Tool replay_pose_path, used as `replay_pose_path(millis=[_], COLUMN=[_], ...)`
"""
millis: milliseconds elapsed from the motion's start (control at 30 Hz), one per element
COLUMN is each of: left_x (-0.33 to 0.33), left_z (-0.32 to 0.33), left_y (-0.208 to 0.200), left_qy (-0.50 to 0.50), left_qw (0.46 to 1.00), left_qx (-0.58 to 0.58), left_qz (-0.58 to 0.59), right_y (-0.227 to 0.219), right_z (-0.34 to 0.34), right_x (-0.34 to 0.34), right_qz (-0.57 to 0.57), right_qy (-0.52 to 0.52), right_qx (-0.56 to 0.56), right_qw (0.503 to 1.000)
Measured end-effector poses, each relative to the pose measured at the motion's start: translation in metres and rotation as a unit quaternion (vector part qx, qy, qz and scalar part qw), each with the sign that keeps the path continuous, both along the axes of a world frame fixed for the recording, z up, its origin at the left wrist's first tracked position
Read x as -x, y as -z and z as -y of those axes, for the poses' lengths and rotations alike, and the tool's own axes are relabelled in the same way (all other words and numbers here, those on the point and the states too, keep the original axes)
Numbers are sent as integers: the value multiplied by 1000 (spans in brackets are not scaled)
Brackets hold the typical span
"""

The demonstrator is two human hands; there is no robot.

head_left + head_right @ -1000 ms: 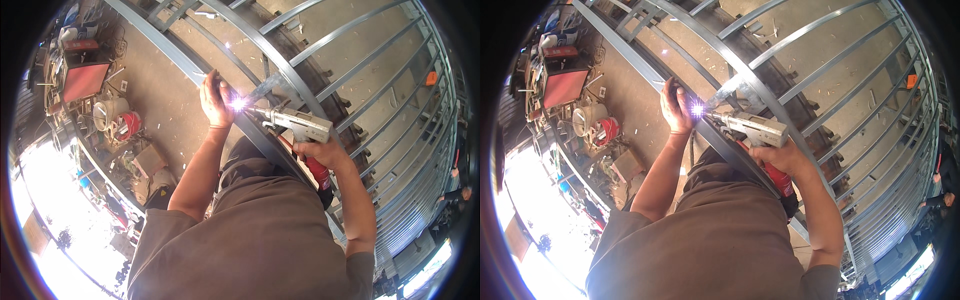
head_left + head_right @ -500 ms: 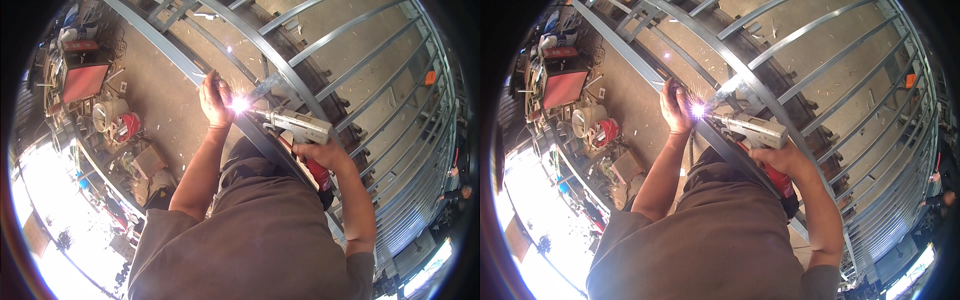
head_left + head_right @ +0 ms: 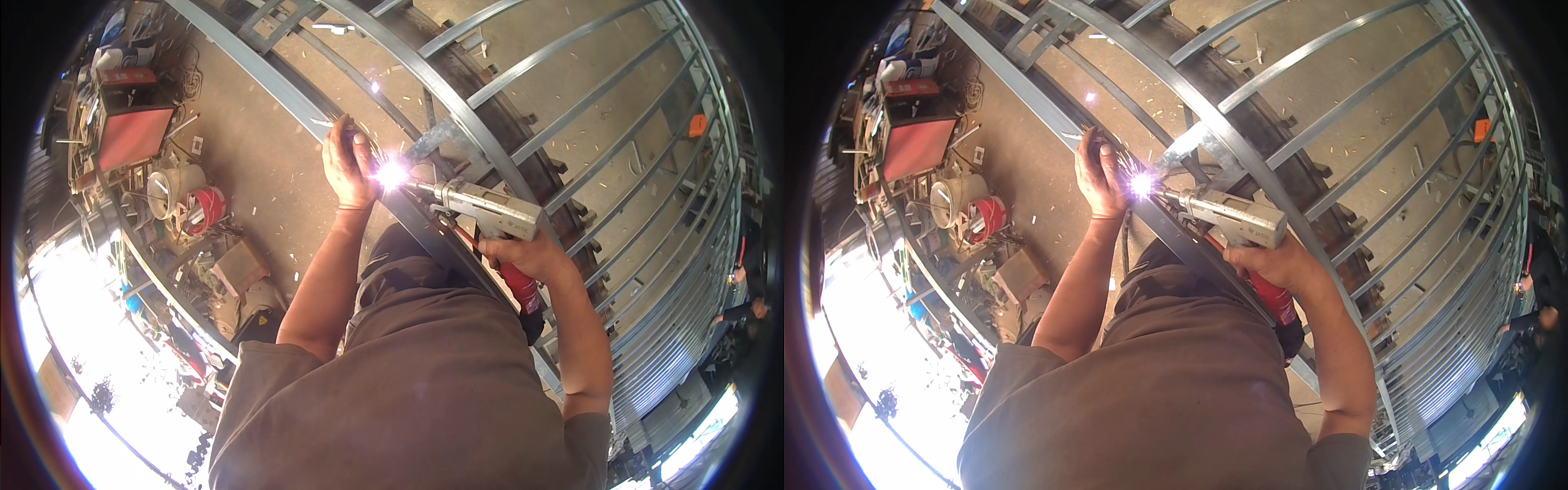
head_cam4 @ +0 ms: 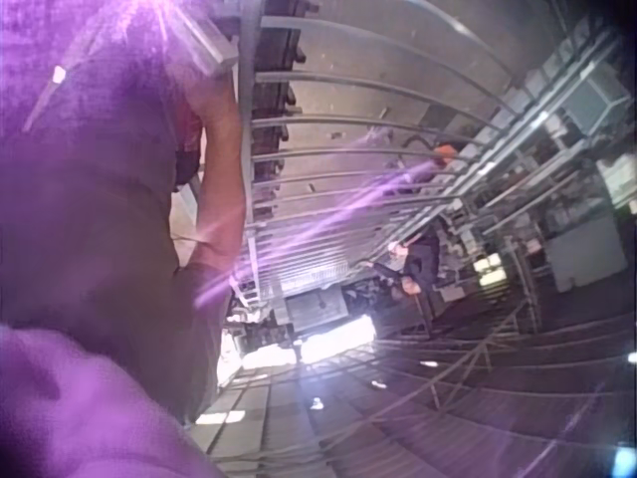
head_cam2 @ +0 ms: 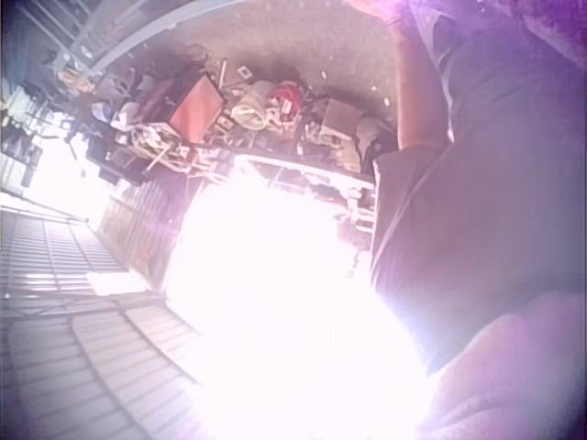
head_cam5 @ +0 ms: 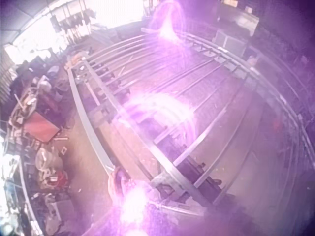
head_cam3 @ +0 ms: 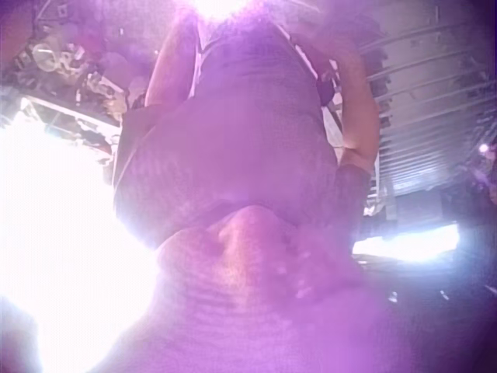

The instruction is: The person welds a metal frame using a handheld welding torch, moving along the frame to join multiple sections. Sparks and smoke are visible as the welder works on different joints of the structure.

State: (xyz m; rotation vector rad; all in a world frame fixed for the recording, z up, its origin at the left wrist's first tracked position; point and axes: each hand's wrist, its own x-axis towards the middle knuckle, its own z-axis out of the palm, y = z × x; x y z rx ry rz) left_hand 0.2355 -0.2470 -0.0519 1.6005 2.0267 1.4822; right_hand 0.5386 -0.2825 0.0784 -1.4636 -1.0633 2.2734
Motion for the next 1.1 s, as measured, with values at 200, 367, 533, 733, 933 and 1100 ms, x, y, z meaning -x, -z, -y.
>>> replay_pose_path(millis=[200,367,533,733,933,1100], left_x=[0,0,1,-1,-1,0], left_z=[1,0,0,0,0,0], left_y=[-5,-4,-2,-3,-5,-3], left_qy=[18,16,17,12,14,16], left_qw=[1000,1000,999,1000,1000,999], left_qx=[-10,-6,-2,0,-2,-6], left_qz=[-22,-23,-27,-28,-24,-35], right_y=[-7,-14,-15,-10,-8,-10], right_z=[20,43,47,48,51,48], right_x=[-36,-59,-58,-58,-58,-58], right_qz=[84,100,86,99,104,98], right_qy=[12,14,23,14,21,5], right_qx=[3,5,20,-10,35,22], right_qw=[996,995,996,995,994,995])
